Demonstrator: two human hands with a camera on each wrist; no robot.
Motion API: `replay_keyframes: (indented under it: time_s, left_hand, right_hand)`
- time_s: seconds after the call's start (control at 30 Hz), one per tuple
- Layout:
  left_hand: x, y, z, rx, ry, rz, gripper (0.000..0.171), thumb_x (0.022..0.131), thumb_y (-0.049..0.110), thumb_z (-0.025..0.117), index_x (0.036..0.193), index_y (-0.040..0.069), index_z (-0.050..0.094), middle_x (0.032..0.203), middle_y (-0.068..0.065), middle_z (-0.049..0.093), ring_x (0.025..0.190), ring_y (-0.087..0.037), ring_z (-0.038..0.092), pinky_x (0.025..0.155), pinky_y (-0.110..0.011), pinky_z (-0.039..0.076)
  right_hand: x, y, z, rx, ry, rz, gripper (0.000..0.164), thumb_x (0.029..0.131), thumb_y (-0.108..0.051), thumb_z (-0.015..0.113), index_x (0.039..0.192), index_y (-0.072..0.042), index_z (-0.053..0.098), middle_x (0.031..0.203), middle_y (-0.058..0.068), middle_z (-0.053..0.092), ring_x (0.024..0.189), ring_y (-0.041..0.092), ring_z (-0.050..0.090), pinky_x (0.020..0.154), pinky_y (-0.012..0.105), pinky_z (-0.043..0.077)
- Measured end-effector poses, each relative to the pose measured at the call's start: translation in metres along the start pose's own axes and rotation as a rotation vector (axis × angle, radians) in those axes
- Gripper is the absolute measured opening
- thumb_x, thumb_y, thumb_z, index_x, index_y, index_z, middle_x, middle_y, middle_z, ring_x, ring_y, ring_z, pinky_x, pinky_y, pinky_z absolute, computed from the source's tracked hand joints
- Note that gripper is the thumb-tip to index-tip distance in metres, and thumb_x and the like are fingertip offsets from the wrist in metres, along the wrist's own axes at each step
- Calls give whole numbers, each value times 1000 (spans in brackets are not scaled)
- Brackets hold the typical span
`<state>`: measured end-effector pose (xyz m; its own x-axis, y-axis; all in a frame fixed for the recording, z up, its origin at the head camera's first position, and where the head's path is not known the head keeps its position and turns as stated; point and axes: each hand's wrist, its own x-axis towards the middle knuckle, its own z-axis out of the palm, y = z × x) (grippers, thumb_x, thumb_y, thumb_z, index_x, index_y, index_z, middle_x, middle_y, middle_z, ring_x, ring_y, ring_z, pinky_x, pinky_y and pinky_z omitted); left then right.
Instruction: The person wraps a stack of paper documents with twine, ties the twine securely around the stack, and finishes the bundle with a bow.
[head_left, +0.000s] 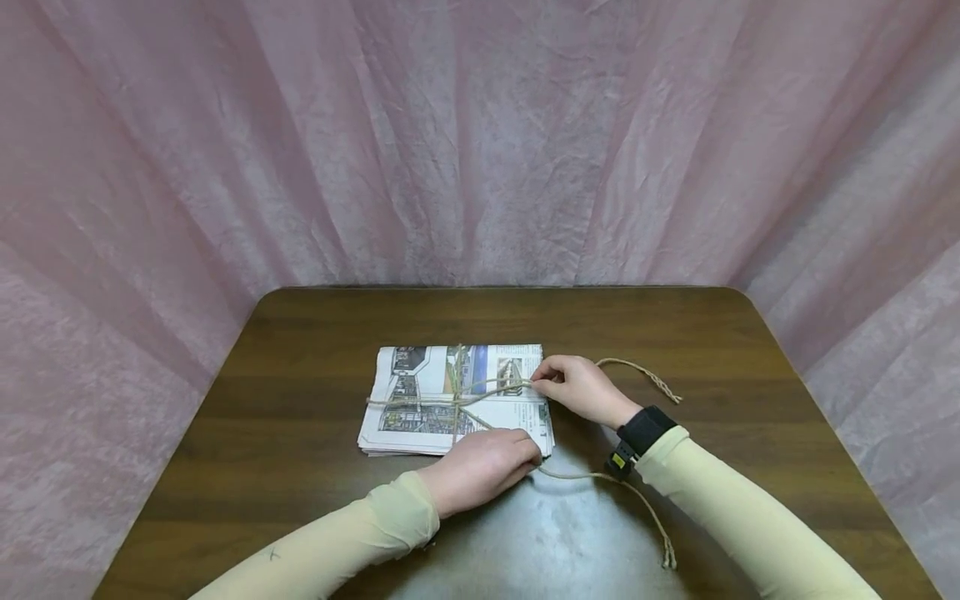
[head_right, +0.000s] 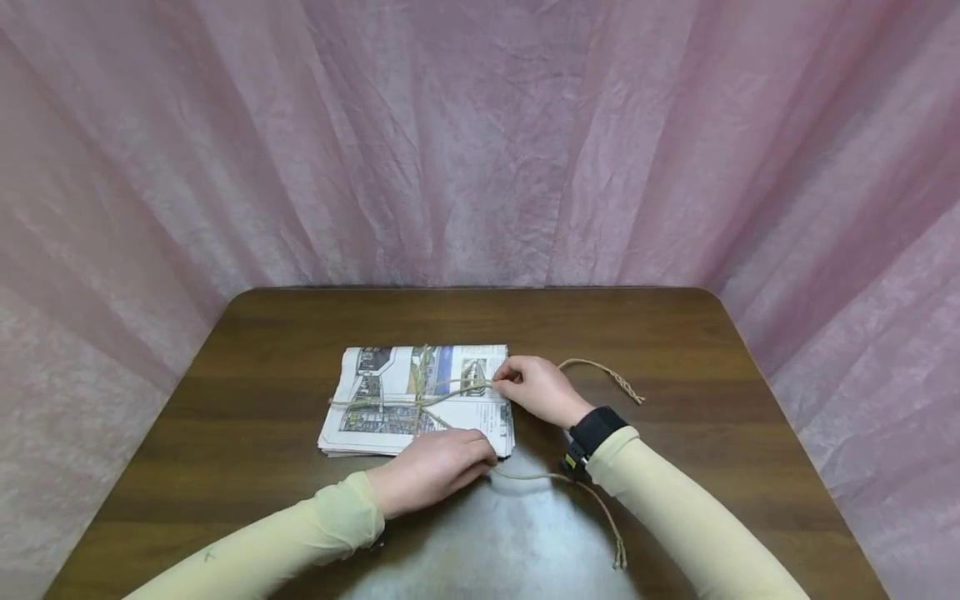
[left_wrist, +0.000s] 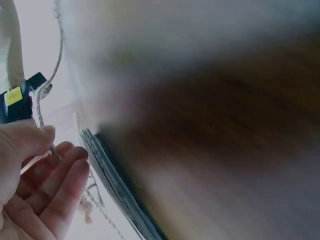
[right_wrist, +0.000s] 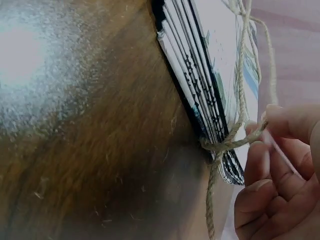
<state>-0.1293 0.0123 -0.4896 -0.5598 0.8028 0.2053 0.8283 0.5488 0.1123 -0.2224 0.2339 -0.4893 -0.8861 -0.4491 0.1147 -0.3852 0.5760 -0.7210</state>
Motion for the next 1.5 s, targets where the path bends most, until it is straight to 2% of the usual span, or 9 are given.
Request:
replay_keyframes:
  time_s: [0.13,0.33,0.53,0.63,0.77,0.83,0.93,1.13,1.5]
  left_hand:
    - [-1,-6,-6,-58,24,-16,13,100,22,69,113,21,71,112,7,64,96,-9,65,78,-25,54]
    - [-26,-35,-29,1,61,-160,35,91,14,77,125,18,69,127,-2,61,112,-19,61,90,-37,54]
    - [-48,-56,-31,37,108,-266,30,89,14,79,118,16,71,132,-10,60,115,-31,57,92,-48,52]
    - [-46,-60,-28,51,149,-311,27,90,15,77,116,15,68,130,-9,59,114,-31,57,91,-47,52]
    - [-36,-72,-27,41,138,-398,39,91,18,77,127,12,63,129,-10,58,114,-31,58,90,-47,53]
    - [-32,-80,-24,27,103,-433,44,93,21,77,132,11,60,126,-10,60,114,-31,59,91,-46,53]
    - [-27,-88,-18,5,67,-464,38,95,24,75,128,11,61,116,-6,65,107,-27,62,89,-43,54]
    - [-19,-92,-15,49,39,-491,12,97,24,70,107,17,67,97,2,65,88,-21,61,74,-39,53]
    - [-21,-91,-12,59,29,-512,15,96,27,73,107,19,69,100,3,63,89,-19,59,71,-38,53]
  right_hand:
    - [-2,-1,-5,-22,16,14,13,98,-23,71,108,-14,74,99,-3,66,85,14,60,75,35,50]
    - [-16,10,-28,-88,49,35,13,100,-19,67,108,-12,74,97,-3,68,84,16,60,73,38,49]
    - [-29,22,-30,-208,16,-69,7,95,-15,70,101,-14,74,91,-9,65,81,11,58,73,34,49]
    - [-38,6,-21,-273,-11,-146,5,95,-27,72,93,-23,71,84,-15,60,75,8,56,68,30,47]
    - [-48,-20,2,-371,-122,-247,19,92,-47,73,82,-32,66,76,-19,56,67,2,51,59,25,44]
    - [-50,-27,13,-406,-162,-273,23,91,-47,74,78,-32,63,73,-18,53,64,0,48,56,24,41]
    - [-54,-29,21,-423,-167,-290,20,93,-37,76,78,-29,64,73,-17,52,63,0,46,56,24,41]
    - [-66,-27,10,-423,-109,-284,19,94,-28,74,80,-29,61,72,-19,48,62,0,44,56,24,39]
    - [-87,4,-17,-405,-46,-154,17,94,-24,73,83,-31,63,72,-22,50,63,-1,46,57,25,41]
